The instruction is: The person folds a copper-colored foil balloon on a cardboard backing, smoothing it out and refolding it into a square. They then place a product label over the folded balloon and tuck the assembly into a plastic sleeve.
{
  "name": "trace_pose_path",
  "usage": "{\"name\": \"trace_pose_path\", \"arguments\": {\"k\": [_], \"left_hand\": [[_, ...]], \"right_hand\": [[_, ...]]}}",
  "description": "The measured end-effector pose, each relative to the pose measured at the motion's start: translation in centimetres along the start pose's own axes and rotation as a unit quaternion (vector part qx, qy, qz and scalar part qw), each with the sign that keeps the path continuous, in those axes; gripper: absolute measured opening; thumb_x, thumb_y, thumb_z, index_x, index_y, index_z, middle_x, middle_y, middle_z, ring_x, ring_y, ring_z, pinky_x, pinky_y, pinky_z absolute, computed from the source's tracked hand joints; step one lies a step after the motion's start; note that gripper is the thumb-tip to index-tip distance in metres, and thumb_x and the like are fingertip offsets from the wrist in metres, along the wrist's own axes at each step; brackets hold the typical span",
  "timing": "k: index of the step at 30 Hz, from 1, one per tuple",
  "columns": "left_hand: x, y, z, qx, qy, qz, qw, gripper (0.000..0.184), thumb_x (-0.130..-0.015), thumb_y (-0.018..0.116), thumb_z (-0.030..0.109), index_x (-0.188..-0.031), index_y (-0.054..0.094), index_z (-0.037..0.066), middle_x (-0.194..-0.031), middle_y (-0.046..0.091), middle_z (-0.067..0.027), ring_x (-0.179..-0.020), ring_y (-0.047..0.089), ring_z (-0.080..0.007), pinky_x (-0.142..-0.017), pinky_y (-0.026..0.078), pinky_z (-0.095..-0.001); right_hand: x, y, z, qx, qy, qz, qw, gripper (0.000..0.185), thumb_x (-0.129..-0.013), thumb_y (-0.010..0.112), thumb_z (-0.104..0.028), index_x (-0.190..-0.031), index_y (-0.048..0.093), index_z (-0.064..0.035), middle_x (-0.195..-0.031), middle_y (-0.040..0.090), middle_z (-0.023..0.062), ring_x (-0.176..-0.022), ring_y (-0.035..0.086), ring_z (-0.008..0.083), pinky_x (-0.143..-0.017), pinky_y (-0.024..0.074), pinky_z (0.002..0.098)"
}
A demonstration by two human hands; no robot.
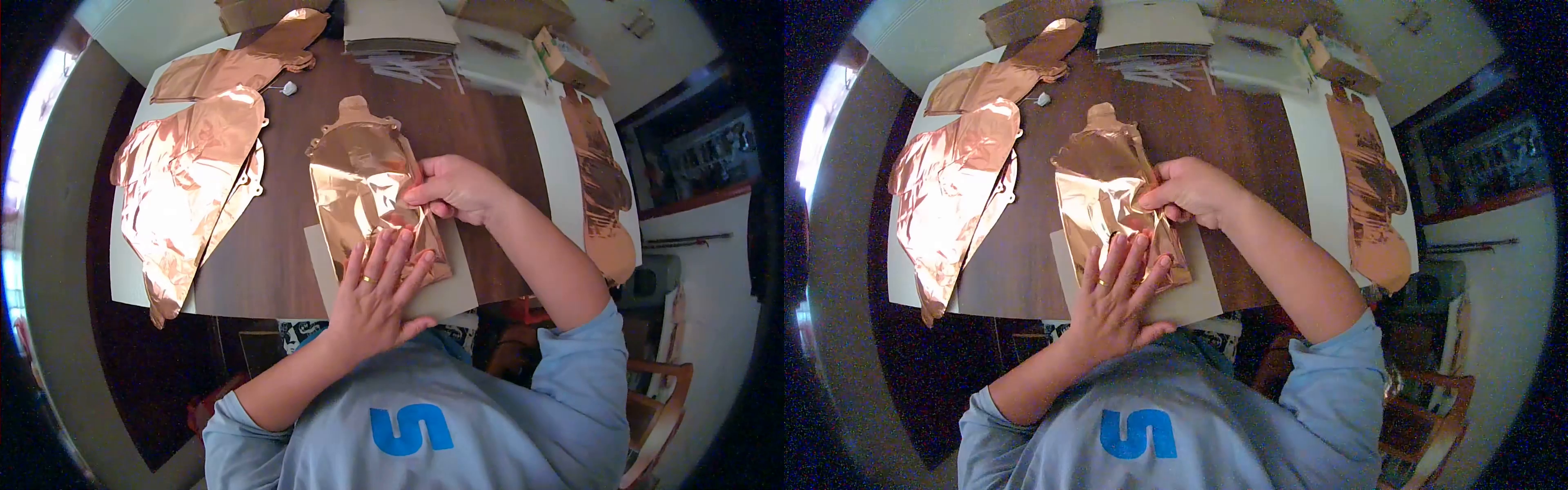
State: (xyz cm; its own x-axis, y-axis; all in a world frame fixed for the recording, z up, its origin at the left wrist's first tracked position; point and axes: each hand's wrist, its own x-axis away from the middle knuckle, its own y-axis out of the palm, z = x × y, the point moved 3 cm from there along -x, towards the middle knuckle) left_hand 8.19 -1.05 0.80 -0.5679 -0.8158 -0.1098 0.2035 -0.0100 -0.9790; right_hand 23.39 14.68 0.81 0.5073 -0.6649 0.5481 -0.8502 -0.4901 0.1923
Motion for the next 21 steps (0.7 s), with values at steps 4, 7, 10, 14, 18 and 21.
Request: {"name": "trace_pose_path", "arguments": {"k": [4,7,10,14,18,21], "left_hand": [[0.1,-0.3,0.1,-0.013,0.016,0.007,1.0,0.082,-0.089,0.034,0.074,-0.153,0.035,0.023,-0.159,0.024,-0.0217,-0.148,0.019,-0.0402,-0.118,0.006,-0.0582],[0.0,0.0,0.2,-0.014,0.019,0.006,1.0,0.079,-0.088,0.034,0.074,-0.152,0.037,0.027,-0.159,0.024,-0.0204,-0.148,0.019,-0.0404,-0.118,0.006,-0.0585],[-0.1,0.0,0.2,-0.018,0.028,0.001,0.999,0.077,-0.088,0.033,0.075,-0.151,0.038,0.03,-0.159,0.024,-0.0185,-0.148,0.019,-0.0396,-0.118,0.006,-0.058],[-0.2,0.0,0.3,-0.02,0.036,-0.005,0.999,0.077,-0.088,0.034,0.075,-0.151,0.037,0.031,-0.16,0.024,-0.0167,-0.148,0.019,-0.0383,-0.118,0.006,-0.0576],[-0.2,-0.1,0.3,-0.013,0.064,-0.031,0.997,0.078,-0.086,0.041,0.073,-0.152,0.036,0.031,-0.16,0.024,-0.0157,-0.148,0.019,-0.0368,-0.119,0.008,-0.0566],[-0.3,0.0,0.2,0.018,0.091,-0.048,0.995,0.08,-0.084,0.047,0.07,-0.152,0.035,0.03,-0.16,0.023,-0.0147,-0.148,0.019,-0.0362,-0.12,0.01,-0.0556]], "right_hand": [[0.5,-1.1,-0.5,0.038,-0.027,-0.034,0.998,0.008,-0.087,0.067,-0.006,-0.09,0.06,-0.0041,-0.073,0.059,-0.0008,-0.048,0.045,0.003,-0.044,0.0346,0.0187],[0.5,-0.6,-0.6,0.109,-0.038,0.015,0.993,0.01,-0.089,0.065,-0.006,-0.097,0.064,-0.0006,-0.075,0.06,-0.0011,-0.049,0.045,0.0029,-0.044,0.0336,0.0184],[0.2,-0.4,-0.8,0.116,-0.044,0.03,0.992,0.011,-0.089,0.064,-0.006,-0.099,0.064,0.0,-0.076,0.061,-0.0006,-0.049,0.045,0.0032,-0.044,0.0338,0.0185],[-0.5,-0.8,-0.6,0.093,-0.039,0.045,0.994,0.01,-0.089,0.065,-0.006,-0.097,0.064,-0.0008,-0.075,0.061,0.0002,-0.048,0.045,0.0035,-0.043,0.0342,0.019],[-0.5,-1.2,-0.7,0.084,-0.016,0.053,0.995,0.008,-0.089,0.065,-0.007,-0.095,0.063,-0.0016,-0.075,0.061,0.0012,-0.048,0.045,0.003,-0.042,0.0338,0.0191],[-0.7,-1.5,-0.4,0.091,-0.029,0.054,0.994,0.007,-0.09,0.066,-0.007,-0.094,0.063,-0.0018,-0.075,0.06,0.0012,-0.047,0.044,0.0023,-0.041,0.0335,0.0188]]}}
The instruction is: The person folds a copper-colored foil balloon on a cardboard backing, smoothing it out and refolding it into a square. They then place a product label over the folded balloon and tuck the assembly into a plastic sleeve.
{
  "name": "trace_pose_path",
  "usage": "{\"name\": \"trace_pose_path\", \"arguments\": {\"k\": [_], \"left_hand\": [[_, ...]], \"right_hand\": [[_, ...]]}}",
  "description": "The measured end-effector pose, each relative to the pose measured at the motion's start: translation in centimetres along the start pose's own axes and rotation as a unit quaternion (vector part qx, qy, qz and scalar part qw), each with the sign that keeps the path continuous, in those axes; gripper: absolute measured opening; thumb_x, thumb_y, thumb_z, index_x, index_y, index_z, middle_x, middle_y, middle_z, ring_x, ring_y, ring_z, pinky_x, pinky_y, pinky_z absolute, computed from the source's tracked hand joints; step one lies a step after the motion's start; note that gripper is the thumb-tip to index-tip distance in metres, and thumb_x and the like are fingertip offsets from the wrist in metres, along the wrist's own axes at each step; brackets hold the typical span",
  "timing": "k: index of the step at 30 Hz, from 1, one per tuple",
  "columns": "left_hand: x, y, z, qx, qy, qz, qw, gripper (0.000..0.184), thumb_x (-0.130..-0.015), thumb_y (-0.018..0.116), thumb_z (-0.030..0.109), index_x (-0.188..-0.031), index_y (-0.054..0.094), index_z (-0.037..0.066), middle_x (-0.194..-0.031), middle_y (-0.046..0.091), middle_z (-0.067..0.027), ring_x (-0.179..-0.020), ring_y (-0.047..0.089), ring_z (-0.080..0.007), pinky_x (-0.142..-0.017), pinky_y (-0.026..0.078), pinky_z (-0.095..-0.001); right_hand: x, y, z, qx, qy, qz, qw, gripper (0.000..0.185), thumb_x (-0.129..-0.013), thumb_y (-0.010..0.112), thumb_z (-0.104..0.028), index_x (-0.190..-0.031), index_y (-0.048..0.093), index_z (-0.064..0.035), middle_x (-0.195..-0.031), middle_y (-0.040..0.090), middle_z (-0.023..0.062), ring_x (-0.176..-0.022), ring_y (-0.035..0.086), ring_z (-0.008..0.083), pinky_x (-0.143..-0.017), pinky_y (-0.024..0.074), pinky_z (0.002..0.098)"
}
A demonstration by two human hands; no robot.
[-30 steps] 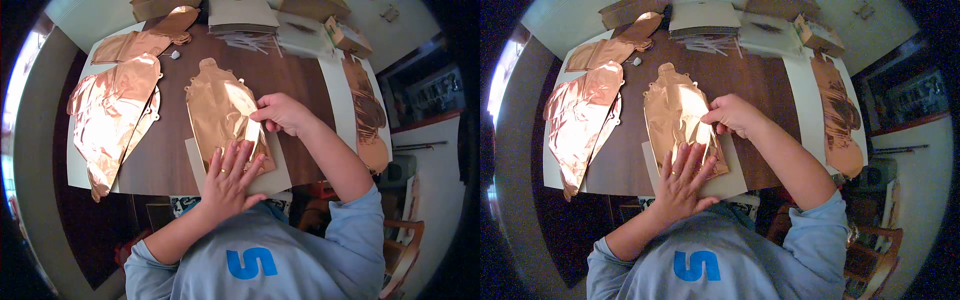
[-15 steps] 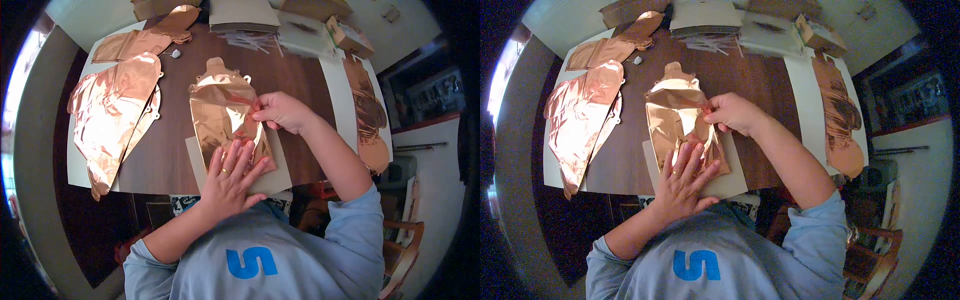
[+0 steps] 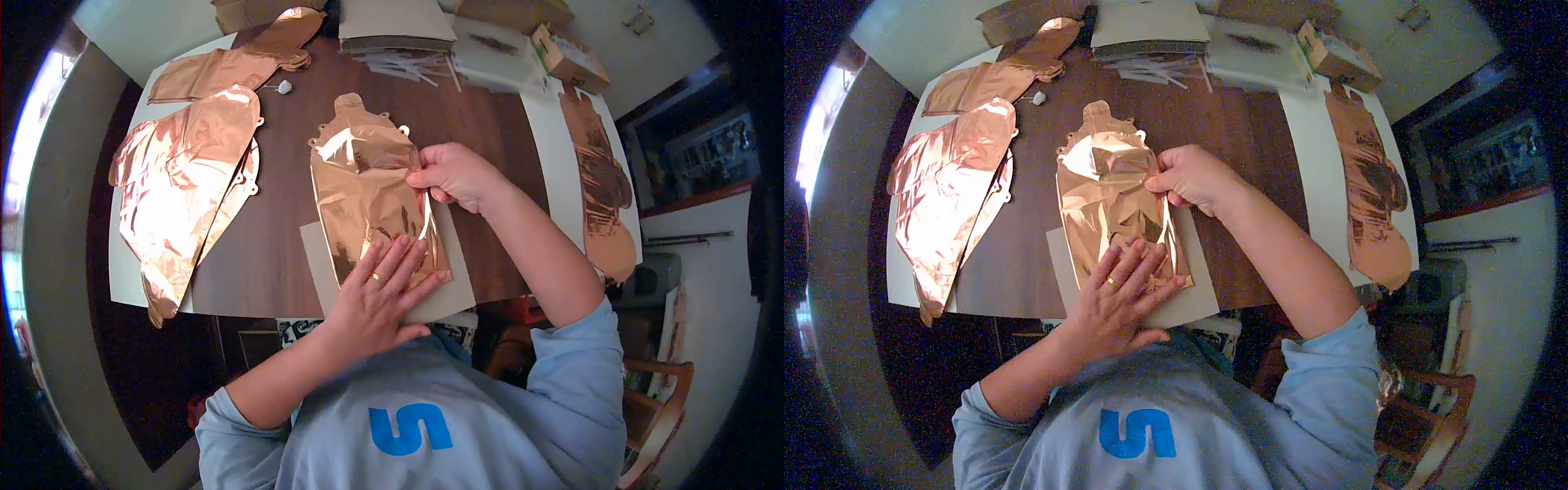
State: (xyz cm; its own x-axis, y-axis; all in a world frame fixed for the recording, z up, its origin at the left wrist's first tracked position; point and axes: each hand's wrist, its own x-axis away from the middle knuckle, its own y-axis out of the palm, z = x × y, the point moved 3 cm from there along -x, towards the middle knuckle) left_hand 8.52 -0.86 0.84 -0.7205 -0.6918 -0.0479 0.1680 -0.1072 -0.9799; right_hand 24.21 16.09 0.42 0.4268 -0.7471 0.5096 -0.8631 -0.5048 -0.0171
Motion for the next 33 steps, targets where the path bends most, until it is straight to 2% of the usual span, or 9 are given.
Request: {"name": "trace_pose_path", "arguments": {"k": [8,11,12,14,17,19,22,28,33], "left_hand": [[-0.2,-0.5,-0.3,0.034,0.025,0.002,0.999,0.079,-0.084,0.049,0.069,-0.152,0.035,0.03,-0.16,0.024,-0.013,-0.147,0.021,-0.0377,-0.12,0.011,-0.0555],[-0.2,-0.5,-0.3,0.036,0.031,0.008,0.999,0.078,-0.085,0.047,0.069,-0.151,0.036,0.03,-0.16,0.025,-0.0127,-0.146,0.022,-0.0378,-0.12,0.011,-0.0558],[-0.2,-0.6,-0.4,0.039,0.032,0.009,0.999,0.078,-0.085,0.046,0.069,-0.151,0.036,0.03,-0.16,0.025,-0.0127,-0.146,0.022,-0.0378,-0.12,0.011,-0.0557],[-0.1,-0.6,-0.4,0.041,0.033,0.007,0.999,0.077,-0.086,0.045,0.07,-0.151,0.036,0.029,-0.159,0.026,-0.0125,-0.147,0.021,-0.0366,-0.12,0.01,-0.0554],[-0.2,-0.2,-0.5,0.041,0.032,0.011,0.999,0.077,-0.088,0.043,0.07,-0.152,0.035,0.028,-0.159,0.027,-0.0126,-0.148,0.02,-0.0343,-0.119,0.01,-0.0549],[-0.1,0.0,-0.6,0.047,0.031,0.02,0.998,0.078,-0.087,0.043,0.07,-0.152,0.035,0.028,-0.158,0.028,-0.0133,-0.148,0.02,-0.0341,-0.119,0.01,-0.055],[0.0,0.1,-0.7,0.024,0.029,-0.002,0.999,0.077,-0.087,0.04,0.073,-0.148,0.041,0.027,-0.158,0.028,-0.015,-0.147,0.02,-0.0378,-0.119,0.008,-0.0564],[0.0,-0.5,-0.8,0.109,0.024,0.055,0.992,0.085,-0.084,0.051,0.069,-0.144,0.044,0.008,-0.156,0.031,-0.0174,-0.147,0.023,-0.0363,-0.117,0.015,-0.0568],[0.2,-1.2,-1.7,0.169,0.026,0.081,0.982,0.082,-0.086,0.053,0.065,-0.142,0.044,0.005,-0.153,0.033,-0.0222,-0.145,0.025,-0.0418,-0.117,0.015,-0.0573]], "right_hand": [[-0.3,-0.7,-0.2,-0.043,-0.041,-0.022,0.998,0.011,-0.09,0.066,-0.008,-0.098,0.063,-0.0007,-0.076,0.06,-0.0003,-0.049,0.046,0.003,-0.043,0.0358,0.0188],[0.1,-0.5,-1.3,0.152,-0.106,0.067,0.98,0.019,-0.088,0.068,-0.008,-0.106,0.064,-0.001,-0.081,0.061,0.0032,-0.059,0.056,0.0112,-0.051,0.045,0.0248],[0.4,-0.4,-1.7,0.248,-0.207,0.158,0.933,0.021,-0.087,0.068,-0.008,-0.106,0.064,-0.0019,-0.085,0.062,0.0052,-0.065,0.057,0.0152,-0.057,0.0466,0.0284],[2.0,0.3,-1.9,0.413,-0.387,0.324,0.758,0.023,-0.084,0.068,-0.009,-0.107,0.065,-0.0035,-0.094,0.064,0.0092,-0.076,0.06,0.0231,-0.067,0.0496,0.0357],[6.5,2.6,-2.3,0.46,-0.417,0.278,0.733,0.027,-0.083,0.067,-0.013,-0.108,0.065,-0.0051,-0.104,0.061,0.0119,-0.094,0.059,0.0289,-0.082,0.0475,0.041],[10.1,4.1,-0.8,0.546,-0.437,0.243,0.672,0.025,-0.082,0.064,-0.014,-0.105,0.066,-0.0046,-0.102,0.063,0.01,-0.096,0.06,0.0272,-0.085,0.0466,0.0418],[12.6,5.8,2.6,0.561,-0.44,0.219,0.666,0.025,-0.082,0.062,-0.013,-0.105,0.067,-0.0022,-0.109,0.065,0.0101,-0.102,0.06,0.0271,-0.091,0.0455,0.0459],[13.7,6.1,6.3,0.584,-0.371,0.269,0.67,0.029,-0.084,0.06,-0.013,-0.11,0.067,-0.0008,-0.119,0.064,0.0131,-0.109,0.059,0.029,-0.101,0.041,0.0506],[14.0,6.4,7.0,0.59,-0.347,0.286,0.67,0.033,-0.086,0.057,-0.014,-0.115,0.064,0.0003,-0.125,0.061,0.0156,-0.114,0.056,0.032,-0.105,0.0374,0.0522]]}}
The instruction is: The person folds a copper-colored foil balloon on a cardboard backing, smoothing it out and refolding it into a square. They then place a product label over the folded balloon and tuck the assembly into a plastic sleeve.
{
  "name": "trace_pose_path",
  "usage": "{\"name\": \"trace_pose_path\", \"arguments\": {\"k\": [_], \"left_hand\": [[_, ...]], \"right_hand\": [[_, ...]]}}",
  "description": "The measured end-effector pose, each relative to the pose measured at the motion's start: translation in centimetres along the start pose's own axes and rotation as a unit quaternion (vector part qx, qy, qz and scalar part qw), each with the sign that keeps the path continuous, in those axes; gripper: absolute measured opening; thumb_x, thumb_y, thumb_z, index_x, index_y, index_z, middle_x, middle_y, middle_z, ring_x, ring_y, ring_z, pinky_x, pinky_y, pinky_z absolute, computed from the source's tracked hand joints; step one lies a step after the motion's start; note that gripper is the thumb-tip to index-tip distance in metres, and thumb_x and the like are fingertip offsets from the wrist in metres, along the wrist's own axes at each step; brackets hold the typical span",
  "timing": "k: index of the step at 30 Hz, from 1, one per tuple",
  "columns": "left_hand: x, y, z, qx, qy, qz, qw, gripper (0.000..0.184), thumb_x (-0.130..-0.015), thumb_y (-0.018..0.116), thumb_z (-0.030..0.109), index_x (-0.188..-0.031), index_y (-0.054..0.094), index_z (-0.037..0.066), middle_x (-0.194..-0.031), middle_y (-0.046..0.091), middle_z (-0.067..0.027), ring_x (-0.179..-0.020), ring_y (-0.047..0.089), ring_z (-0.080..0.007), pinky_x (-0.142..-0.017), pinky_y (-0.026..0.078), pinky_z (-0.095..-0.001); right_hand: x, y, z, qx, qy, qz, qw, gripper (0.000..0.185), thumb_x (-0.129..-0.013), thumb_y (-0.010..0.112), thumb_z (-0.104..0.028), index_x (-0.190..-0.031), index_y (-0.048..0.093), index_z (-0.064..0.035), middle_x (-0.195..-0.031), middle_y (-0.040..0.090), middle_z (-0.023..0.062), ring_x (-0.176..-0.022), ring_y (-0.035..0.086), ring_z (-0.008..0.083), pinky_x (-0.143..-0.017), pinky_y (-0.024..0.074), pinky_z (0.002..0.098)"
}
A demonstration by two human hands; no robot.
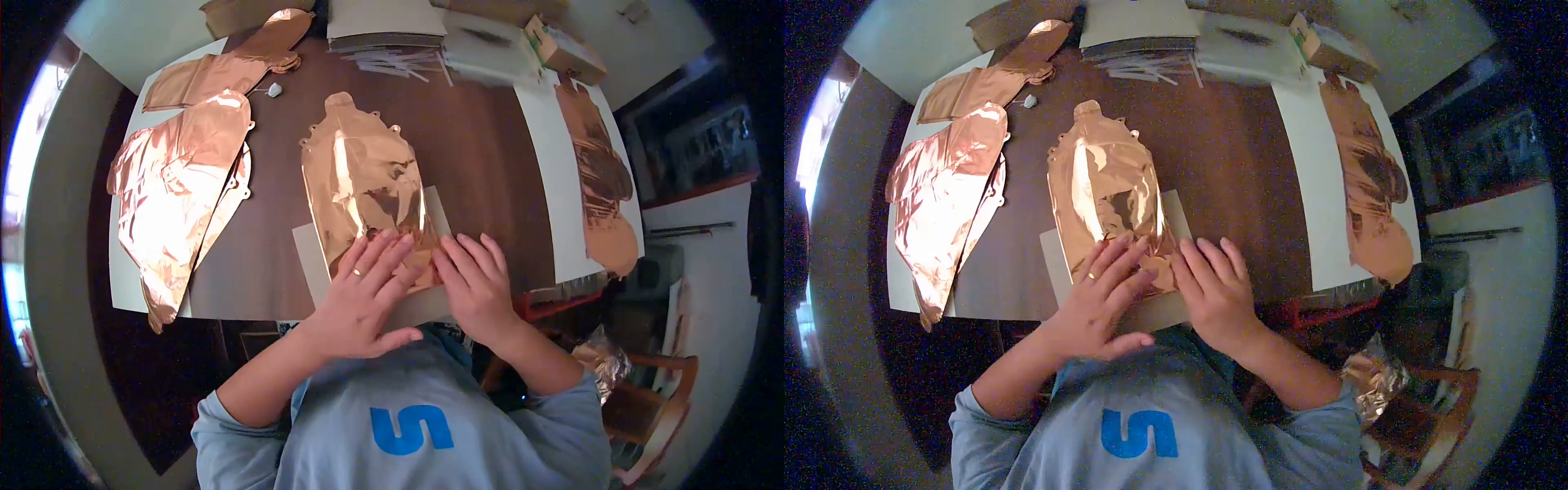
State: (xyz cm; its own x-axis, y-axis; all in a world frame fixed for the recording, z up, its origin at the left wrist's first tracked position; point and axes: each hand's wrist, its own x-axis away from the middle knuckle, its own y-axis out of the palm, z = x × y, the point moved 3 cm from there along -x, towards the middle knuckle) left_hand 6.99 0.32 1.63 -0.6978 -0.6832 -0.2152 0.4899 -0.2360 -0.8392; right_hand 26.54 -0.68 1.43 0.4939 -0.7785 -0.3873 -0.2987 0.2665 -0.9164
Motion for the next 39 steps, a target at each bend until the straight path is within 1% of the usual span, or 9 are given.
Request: {"name": "trace_pose_path", "arguments": {"k": [10,13,19,22,23,26,30,33,39], "left_hand": [[-0.1,0.1,0.1,-0.023,-0.002,-0.018,1.0,0.075,-0.089,0.051,0.062,-0.133,0.05,0.001,-0.15,0.037,-0.0225,-0.14,0.031,-0.0438,-0.115,0.021,-0.0566],[0.2,0.4,-0.3,0.012,-0.006,-0.027,1.0,0.077,-0.091,0.05,0.061,-0.138,0.044,0.0,-0.149,0.036,-0.0259,-0.143,0.024,-0.0461,-0.117,0.012,-0.0582],[-2.3,-2.9,-1.9,0.083,0.024,0.023,0.996,0.053,-0.081,0.069,0.023,-0.126,0.053,-0.001,-0.138,0.049,-0.0203,-0.134,0.039,-0.0406,-0.112,0.03,-0.052],[-7.3,-5.7,-1.8,-0.039,0.126,-0.043,0.99,0.047,-0.069,0.071,0.009,-0.114,0.06,0.0,-0.129,0.056,-0.0149,-0.13,0.044,-0.0347,-0.109,0.035,-0.0479],[-9.0,-5.4,-2.0,-0.061,0.181,-0.031,0.981,0.039,-0.065,0.07,0.011,-0.103,0.065,0.003,-0.117,0.061,-0.0105,-0.123,0.05,-0.0298,-0.105,0.039,-0.045],[-13.2,-4.5,-2.1,-0.127,0.234,-0.172,0.948,0.035,-0.066,0.07,0.013,-0.1,0.068,0.006,-0.113,0.062,-0.0098,-0.114,0.055,-0.0285,-0.099,0.043,-0.0432],[-16.0,-2.5,-1.3,-0.205,0.239,-0.339,0.887,0.033,-0.062,0.078,0.021,-0.091,0.071,0.009,-0.096,0.068,-0.0072,-0.103,0.061,-0.0272,-0.09,0.046,-0.0396],[-16.6,-1.1,-1.8,-0.2,0.234,-0.394,0.866,0.026,-0.063,0.071,0.02,-0.086,0.068,0.01,-0.089,0.064,-0.0094,-0.098,0.06,-0.0306,-0.087,0.044,-0.0421],[-17.7,-1.6,-2.5,-0.21,0.233,-0.387,0.867,0.021,-0.062,0.071,0.017,-0.082,0.067,0.011,-0.084,0.065,-0.0073,-0.091,0.063,-0.0305,-0.085,0.046,-0.0427]], "right_hand": [[0.4,-1.4,-2.6,-0.064,-0.017,-0.037,0.997,0.046,-0.089,0.052,-0.014,-0.129,0.053,0.0081,-0.136,0.049,0.0283,-0.123,0.051,0.0408,-0.108,0.0379,0.0541],[0.9,-0.3,-4.0,-0.129,0.02,-0.059,0.99,0.048,-0.091,0.05,-0.012,-0.134,0.048,0.0092,-0.137,0.045,0.0334,-0.129,0.045,0.0461,-0.106,0.0414,0.0536],[2.2,1.0,-4.9,-0.116,0.035,-0.111,0.986,0.078,-0.079,0.073,-0.032,-0.143,0.042,-0.0002,-0.147,0.032,0.0337,-0.137,0.03,0.0517,-0.108,0.0331,0.0613],[2.6,1.3,-5.1,-0.099,0.039,-0.12,0.987,0.092,-0.072,0.077,-0.042,-0.148,0.038,-0.0091,-0.151,0.026,0.032,-0.139,0.025,0.0526,-0.11,0.027,0.064],[2.7,1.3,-5.1,-0.094,0.039,-0.125,0.987,0.093,-0.073,0.076,-0.043,-0.149,0.036,-0.009,-0.151,0.026,0.0317,-0.14,0.024,0.0518,-0.111,0.0247,0.0633],[2.8,1.4,-5.0,-0.079,0.04,-0.133,0.987,0.096,-0.073,0.074,-0.046,-0.151,0.032,-0.0095,-0.151,0.028,0.0311,-0.142,0.023,0.05,-0.114,0.0203,0.0621],[3.1,1.9,-4.9,-0.072,0.045,-0.107,0.991,0.095,-0.069,0.076,-0.048,-0.149,0.037,-0.0134,-0.151,0.029,0.0292,-0.141,0.026,0.0484,-0.112,0.0239,0.0631],[3.2,2.2,-4.9,-0.064,0.048,-0.073,0.994,0.092,-0.069,0.076,-0.048,-0.147,0.041,-0.0145,-0.151,0.031,0.0282,-0.14,0.029,0.0471,-0.111,0.026,0.0625],[3.3,2.0,-4.8,-0.055,0.046,-0.072,0.995,0.083,-0.074,0.07,-0.047,-0.145,0.044,-0.0139,-0.149,0.034,0.0281,-0.14,0.03,0.0465,-0.111,0.0277,0.0612]]}}
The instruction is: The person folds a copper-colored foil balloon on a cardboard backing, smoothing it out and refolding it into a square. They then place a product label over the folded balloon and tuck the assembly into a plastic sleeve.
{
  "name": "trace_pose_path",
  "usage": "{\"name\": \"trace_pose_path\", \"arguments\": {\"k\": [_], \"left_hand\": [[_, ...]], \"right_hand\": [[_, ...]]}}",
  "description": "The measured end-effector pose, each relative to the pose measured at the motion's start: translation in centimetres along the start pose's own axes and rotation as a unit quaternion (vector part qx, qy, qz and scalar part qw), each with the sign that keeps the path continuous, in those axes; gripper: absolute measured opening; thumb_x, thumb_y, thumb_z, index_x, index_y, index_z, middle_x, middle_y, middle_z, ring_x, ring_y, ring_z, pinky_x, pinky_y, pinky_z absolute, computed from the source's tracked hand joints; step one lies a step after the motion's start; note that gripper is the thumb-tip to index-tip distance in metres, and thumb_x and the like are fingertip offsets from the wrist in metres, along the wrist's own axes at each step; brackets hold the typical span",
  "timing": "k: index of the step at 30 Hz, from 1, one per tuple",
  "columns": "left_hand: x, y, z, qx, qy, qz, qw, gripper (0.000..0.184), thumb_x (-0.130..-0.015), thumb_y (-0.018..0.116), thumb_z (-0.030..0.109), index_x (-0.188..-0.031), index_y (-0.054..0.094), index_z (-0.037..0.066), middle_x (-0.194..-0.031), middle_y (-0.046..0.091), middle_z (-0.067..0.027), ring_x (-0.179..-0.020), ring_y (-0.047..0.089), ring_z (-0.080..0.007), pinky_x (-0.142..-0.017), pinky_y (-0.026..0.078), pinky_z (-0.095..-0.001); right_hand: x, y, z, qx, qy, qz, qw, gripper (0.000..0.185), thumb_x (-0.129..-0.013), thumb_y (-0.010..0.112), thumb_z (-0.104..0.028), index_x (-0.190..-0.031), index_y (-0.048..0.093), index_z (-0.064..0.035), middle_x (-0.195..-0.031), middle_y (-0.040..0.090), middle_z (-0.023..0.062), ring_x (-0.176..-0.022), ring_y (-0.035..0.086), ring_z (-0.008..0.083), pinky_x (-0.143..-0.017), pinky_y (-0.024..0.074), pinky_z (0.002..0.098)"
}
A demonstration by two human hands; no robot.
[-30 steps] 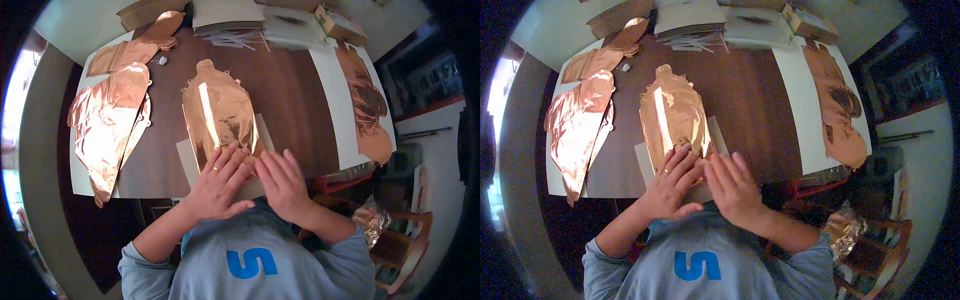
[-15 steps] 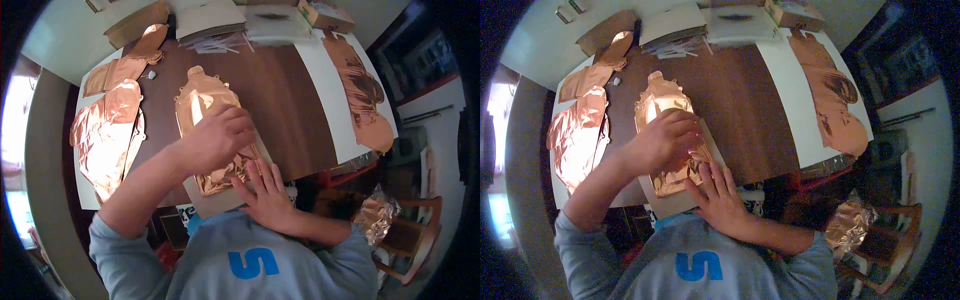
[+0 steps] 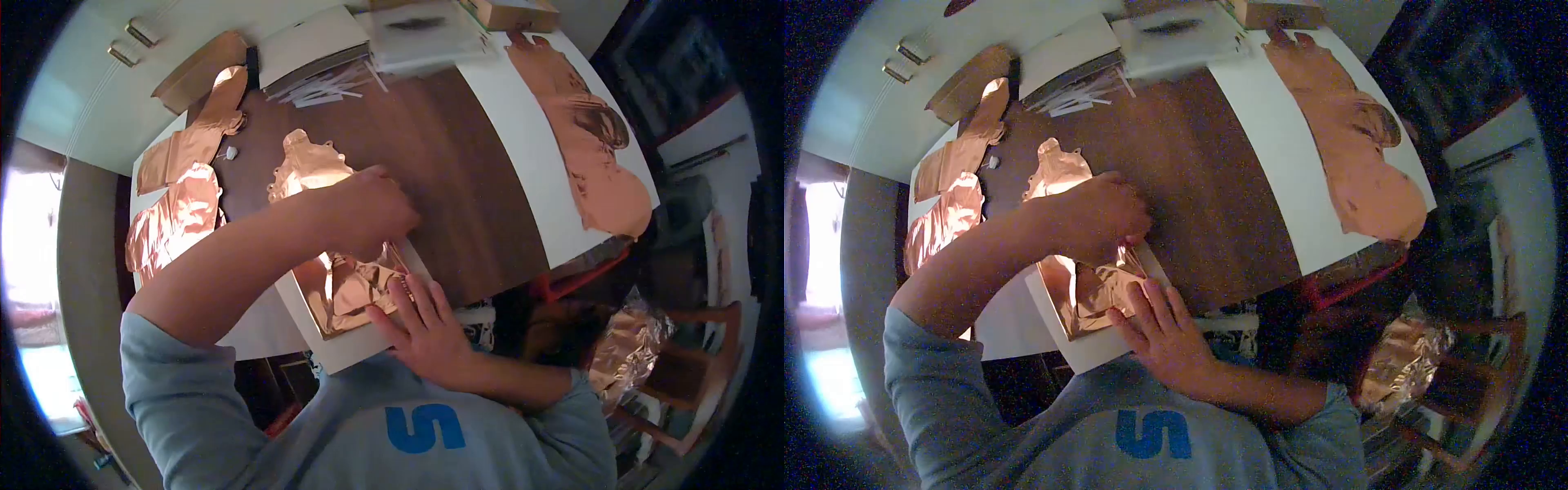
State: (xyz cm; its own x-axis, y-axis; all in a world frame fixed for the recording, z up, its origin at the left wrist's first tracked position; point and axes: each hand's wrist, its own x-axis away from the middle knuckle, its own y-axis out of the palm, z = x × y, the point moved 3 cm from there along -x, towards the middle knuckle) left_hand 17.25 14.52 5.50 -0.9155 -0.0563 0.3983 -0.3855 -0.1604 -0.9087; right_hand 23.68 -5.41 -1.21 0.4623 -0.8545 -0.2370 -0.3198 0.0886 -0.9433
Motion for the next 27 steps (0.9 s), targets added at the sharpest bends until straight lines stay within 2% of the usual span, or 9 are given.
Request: {"name": "trace_pose_path", "arguments": {"k": [3,6,9,12,15,18,21,24,27], "left_hand": [[0.4,-0.5,-0.4,0.038,-0.028,-0.059,0.997,0.018,-0.063,0.07,0.015,-0.08,0.065,0.011,-0.084,0.066,-0.0082,-0.092,0.064,-0.0299,-0.085,0.047,-0.0437],[0.3,-0.5,-1.0,0.053,-0.048,-0.076,0.995,0.016,-0.065,0.068,0.013,-0.08,0.065,0.011,-0.084,0.067,-0.0096,-0.092,0.065,-0.0314,-0.084,0.048,-0.0448],[0.4,-1.2,-1.3,0.034,-0.062,-0.069,0.995,0.017,-0.068,0.068,0.015,-0.085,0.067,0.011,-0.083,0.067,-0.0118,-0.087,0.066,-0.0345,-0.079,0.051,-0.0472],[0.8,0.1,-2.9,0.066,-0.008,-0.002,0.998,0.019,-0.072,0.068,0.019,-0.088,0.069,0.01,-0.082,0.068,-0.0141,-0.082,0.066,-0.0365,-0.073,0.052,-0.0479],[0.7,-0.1,-3.8,0.113,-0.079,-0.102,0.985,0.022,-0.075,0.07,0.025,-0.088,0.072,0.008,-0.083,0.069,-0.0158,-0.079,0.066,-0.0382,-0.071,0.052,-0.0483],[0.4,-1.0,-4.8,0.145,-0.08,-0.168,0.972,0.028,-0.078,0.071,0.032,-0.084,0.072,0.005,-0.082,0.069,-0.0159,-0.079,0.066,-0.037,-0.07,0.051,-0.0472],[0.5,-1.4,-5.8,0.184,-0.112,-0.155,0.964,0.03,-0.076,0.072,0.034,-0.08,0.075,0.004,-0.077,0.071,-0.0152,-0.074,0.067,-0.0313,-0.07,0.052,-0.0425],[0.5,-2.9,-7.0,0.083,-0.172,-0.209,0.959,0.033,-0.078,0.073,0.038,-0.079,0.076,0.005,-0.078,0.072,-0.0128,-0.072,0.068,-0.0278,-0.07,0.052,-0.0409],[1.1,-2.0,-9.4,0.148,-0.198,-0.158,0.956,0.036,-0.076,0.074,0.042,-0.079,0.076,0.006,-0.079,0.072,-0.011,-0.074,0.068,-0.0273,-0.071,0.053,-0.0403]], "right_hand": [[-0.1,-0.1,0.0,-0.011,0.002,-0.002,1.0,0.081,-0.075,0.07,-0.046,-0.145,0.044,-0.0137,-0.149,0.035,0.0281,-0.139,0.031,0.0464,-0.111,0.0279,0.0611],[-0.1,-0.2,0.0,-0.022,0.004,0.0,1.0,0.081,-0.075,0.07,-0.045,-0.145,0.044,-0.0136,-0.149,0.035,0.0281,-0.139,0.032,0.0463,-0.111,0.0276,0.0609],[-0.1,-0.2,0.0,-0.025,0.005,-0.003,1.0,0.081,-0.075,0.07,-0.045,-0.145,0.043,-0.0133,-0.149,0.035,0.0281,-0.139,0.032,0.0461,-0.111,0.0274,0.0608],[-0.1,-0.2,-0.1,-0.024,0.007,-0.01,1.0,0.081,-0.077,0.069,-0.045,-0.146,0.043,-0.013,-0.148,0.035,0.0282,-0.138,0.033,0.0459,-0.111,0.0274,0.0606],[-0.1,-0.2,0.0,-0.015,0.004,-0.009,1.0,0.078,-0.079,0.067,-0.045,-0.145,0.042,-0.0127,-0.148,0.036,0.0281,-0.138,0.034,0.0455,-0.111,0.0277,0.0606],[-0.1,-0.3,0.1,-0.006,0.003,-0.006,1.0,0.073,-0.082,0.064,-0.044,-0.145,0.043,-0.0123,-0.148,0.037,0.0278,-0.137,0.035,0.0452,-0.111,0.0282,0.0606],[0.0,-0.3,0.1,0.0,0.001,-0.006,1.0,0.069,-0.085,0.061,-0.043,-0.145,0.043,-0.0121,-0.148,0.037,0.0277,-0.138,0.035,0.045,-0.11,0.0289,0.0605],[-0.1,-0.4,0.1,0.003,-0.002,-0.009,1.0,0.065,-0.088,0.059,-0.041,-0.144,0.043,-0.0119,-0.148,0.037,0.0279,-0.138,0.035,0.0448,-0.11,0.0295,0.0605],[-0.2,-0.4,0.1,0.002,-0.002,-0.002,1.0,0.06,-0.09,0.057,-0.037,-0.142,0.045,-0.0116,-0.147,0.037,0.0282,-0.136,0.037,0.045,-0.109,0.0308,0.0606]]}}
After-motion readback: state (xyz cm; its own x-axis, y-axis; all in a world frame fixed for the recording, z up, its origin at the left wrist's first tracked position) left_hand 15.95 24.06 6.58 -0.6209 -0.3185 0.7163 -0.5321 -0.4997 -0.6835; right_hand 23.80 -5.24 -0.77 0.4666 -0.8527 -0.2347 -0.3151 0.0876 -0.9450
